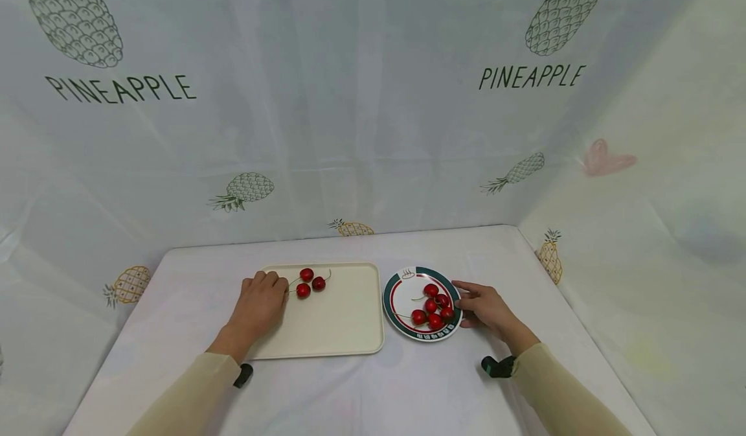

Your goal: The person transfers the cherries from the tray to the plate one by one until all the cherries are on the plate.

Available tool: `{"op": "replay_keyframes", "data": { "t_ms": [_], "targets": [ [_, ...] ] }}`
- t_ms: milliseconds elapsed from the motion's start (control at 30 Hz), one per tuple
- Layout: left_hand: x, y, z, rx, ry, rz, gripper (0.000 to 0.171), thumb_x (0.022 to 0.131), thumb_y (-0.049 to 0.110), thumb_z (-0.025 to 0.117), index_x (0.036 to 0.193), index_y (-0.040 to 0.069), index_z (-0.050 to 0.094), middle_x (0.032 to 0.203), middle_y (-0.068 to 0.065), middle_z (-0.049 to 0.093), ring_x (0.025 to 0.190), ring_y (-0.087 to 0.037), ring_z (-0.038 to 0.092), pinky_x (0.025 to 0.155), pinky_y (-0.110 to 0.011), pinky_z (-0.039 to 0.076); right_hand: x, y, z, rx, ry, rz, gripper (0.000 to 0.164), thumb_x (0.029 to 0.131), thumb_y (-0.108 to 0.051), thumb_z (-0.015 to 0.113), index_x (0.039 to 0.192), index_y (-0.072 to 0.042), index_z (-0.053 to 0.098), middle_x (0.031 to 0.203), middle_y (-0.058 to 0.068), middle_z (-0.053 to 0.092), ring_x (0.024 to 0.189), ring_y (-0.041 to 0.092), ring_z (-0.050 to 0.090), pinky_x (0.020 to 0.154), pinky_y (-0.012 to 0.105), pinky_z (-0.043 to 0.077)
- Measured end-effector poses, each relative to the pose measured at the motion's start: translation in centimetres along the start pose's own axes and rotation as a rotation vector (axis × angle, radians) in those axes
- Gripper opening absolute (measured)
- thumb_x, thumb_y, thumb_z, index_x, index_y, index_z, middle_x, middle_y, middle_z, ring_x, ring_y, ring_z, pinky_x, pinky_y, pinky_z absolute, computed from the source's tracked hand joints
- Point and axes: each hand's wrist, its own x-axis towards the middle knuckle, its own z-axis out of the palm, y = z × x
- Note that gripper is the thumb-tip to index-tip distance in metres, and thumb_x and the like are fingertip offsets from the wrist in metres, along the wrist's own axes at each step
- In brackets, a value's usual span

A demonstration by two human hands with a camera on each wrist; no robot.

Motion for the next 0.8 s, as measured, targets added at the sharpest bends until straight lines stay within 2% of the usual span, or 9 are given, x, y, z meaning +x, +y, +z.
{"op": "replay_keyframes", "data": {
  "t_ms": [267,800],
  "targets": [
    [0.6,1.2,-0.5,0.007,0.010,0.028,0.010,0.103,0.017,0.067,0.100,0.008,0.064,0.097,-0.007,0.061,0.097,-0.030,0.051,0.087,-0.050,0.042,0.2,0.1,0.0,0.013,-0.003,0.016,0.057,0.102,-0.011,0.066,0.157,-0.013,0.051,0.126,0.019,0.067,0.085,0.023,0.070,0.070,0.036,0.063],
    [1.3,2.5,-0.1,-0.008,0.016,0.059,0.009,0.105,0.016,0.063,0.104,0.007,0.060,0.093,-0.006,0.053,0.092,-0.028,0.046,0.085,-0.046,0.039,0.3,0.1,-0.1,0.016,0.004,0.020,0.057,0.101,-0.011,0.067,0.156,-0.014,0.052,0.126,0.018,0.066,0.085,0.023,0.069,0.070,0.036,0.063]
  ]
}}
